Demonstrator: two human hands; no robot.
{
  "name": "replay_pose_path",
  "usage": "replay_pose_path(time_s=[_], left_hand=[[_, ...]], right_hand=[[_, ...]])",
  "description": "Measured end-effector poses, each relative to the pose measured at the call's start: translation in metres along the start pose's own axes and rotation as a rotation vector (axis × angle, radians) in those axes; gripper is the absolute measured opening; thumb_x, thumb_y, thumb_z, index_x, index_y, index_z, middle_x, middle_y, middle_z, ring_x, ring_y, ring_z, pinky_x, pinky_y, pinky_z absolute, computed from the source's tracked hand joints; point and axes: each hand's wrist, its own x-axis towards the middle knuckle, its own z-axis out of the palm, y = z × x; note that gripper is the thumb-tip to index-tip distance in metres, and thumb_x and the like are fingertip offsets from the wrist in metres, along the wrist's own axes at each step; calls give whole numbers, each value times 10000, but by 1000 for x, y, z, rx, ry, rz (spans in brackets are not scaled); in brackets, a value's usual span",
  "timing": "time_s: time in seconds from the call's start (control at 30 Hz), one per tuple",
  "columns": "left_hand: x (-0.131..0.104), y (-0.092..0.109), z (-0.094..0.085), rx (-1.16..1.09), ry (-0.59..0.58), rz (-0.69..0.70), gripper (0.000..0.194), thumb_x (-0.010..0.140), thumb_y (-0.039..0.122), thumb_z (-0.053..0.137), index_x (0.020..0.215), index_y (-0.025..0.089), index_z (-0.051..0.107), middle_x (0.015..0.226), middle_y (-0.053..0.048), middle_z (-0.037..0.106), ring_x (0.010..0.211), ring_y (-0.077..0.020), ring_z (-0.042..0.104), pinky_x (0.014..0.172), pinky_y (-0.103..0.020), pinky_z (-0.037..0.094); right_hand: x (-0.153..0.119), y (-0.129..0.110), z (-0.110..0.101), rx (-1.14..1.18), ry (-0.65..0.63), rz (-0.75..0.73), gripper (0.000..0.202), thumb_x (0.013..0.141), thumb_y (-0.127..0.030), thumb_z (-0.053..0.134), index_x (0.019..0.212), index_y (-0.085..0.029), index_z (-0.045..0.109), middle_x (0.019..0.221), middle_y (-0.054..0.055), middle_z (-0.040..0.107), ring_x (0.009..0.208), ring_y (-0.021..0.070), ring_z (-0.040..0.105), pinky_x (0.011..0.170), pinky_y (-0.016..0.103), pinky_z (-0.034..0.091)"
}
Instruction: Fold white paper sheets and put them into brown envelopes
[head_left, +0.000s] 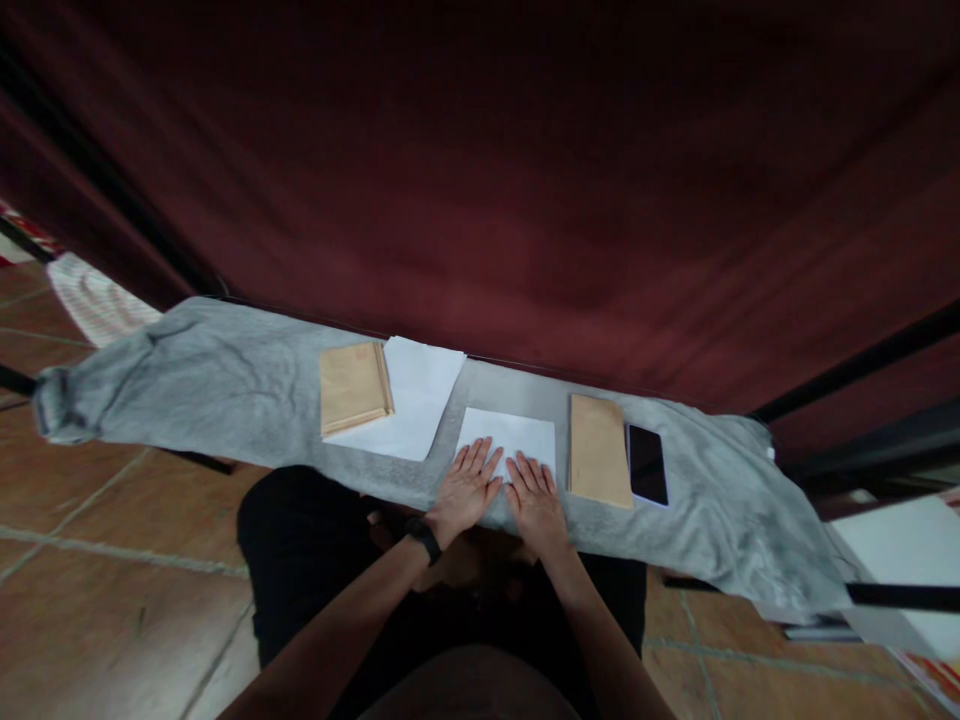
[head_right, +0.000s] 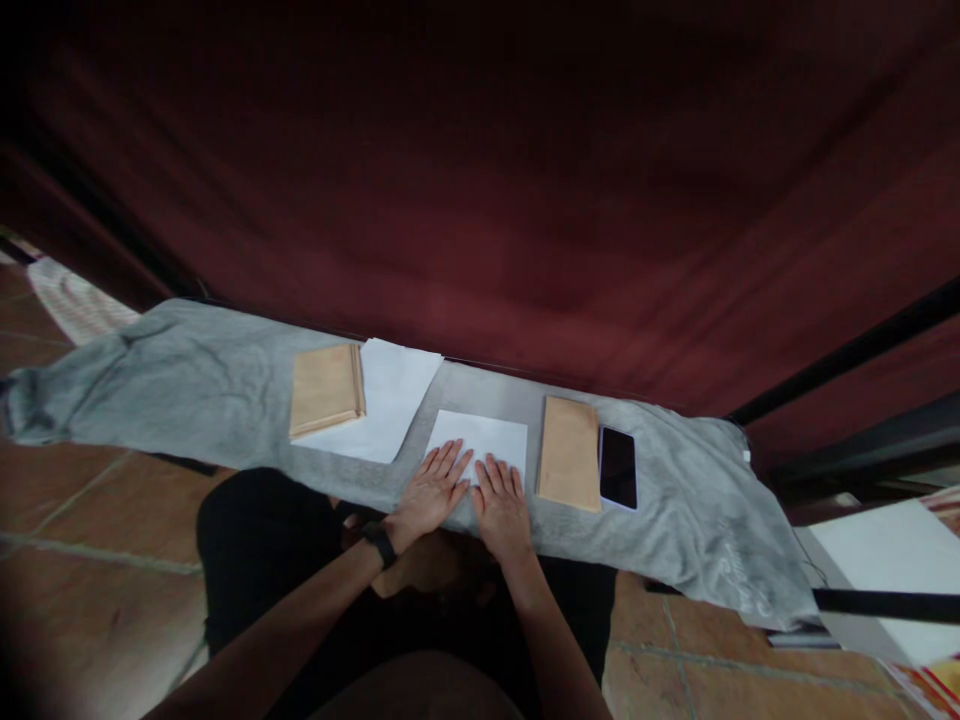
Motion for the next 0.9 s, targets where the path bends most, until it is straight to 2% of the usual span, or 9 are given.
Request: replay_pose_path(time_s=[0.2, 0.4, 0.53, 0.77, 0.9], left_hand=[[0, 2, 2, -18, 0, -23, 551, 1009, 410, 411, 1522, 212, 370, 1603, -109, 334, 1482, -261, 300, 1216, -469, 229], [-1, 3, -2, -46, -2, -14, 541, 1000, 403, 449, 1526, 308, 362, 1633, -64, 276, 1487, -269, 288, 1218, -482, 212], [-1, 3, -3, -47, -19, -13, 528, 1002, 406, 451, 1518, 327, 374, 1643, -52, 249, 1488, -277, 284, 1217, -485, 203], [-1, 4, -5, -53, -23, -22, 522, 1004, 409, 440, 1515, 325, 378, 1647, -53, 240, 1492, -275, 271, 1214, -484, 203], [-1, 5, -6, -62, -32, -26, 521, 1004, 400, 442, 1515, 319, 381, 1639, -64, 263, 1489, -283, 278, 1206, -488, 222]], right_hand=[[-20, -2, -2, -68, 60, 46, 525, 1049, -366, 358, 1528, -151, 365, 1574, 148, 365, 1444, 272, 354, 1176, 473, 268], [-39, -2, 2, -83, 49, 152, 602, 1054, -450, 283, 1542, -99, 314, 1592, 184, 315, 1454, 285, 329, 1171, 477, 293], [-48, -2, 0, -70, 74, 170, 630, 1052, -463, 276, 1552, -79, 276, 1585, 199, 325, 1452, 294, 332, 1170, 482, 302], [-57, 2, -9, -29, 85, 166, 598, 1057, -448, 269, 1531, -87, 320, 1546, 208, 395, 1432, 296, 369, 1138, 496, 352], [-49, 6, -13, 34, 85, 129, 553, 1063, -401, 246, 1532, -119, 328, 1537, 186, 419, 1436, 278, 371, 1127, 511, 371]])
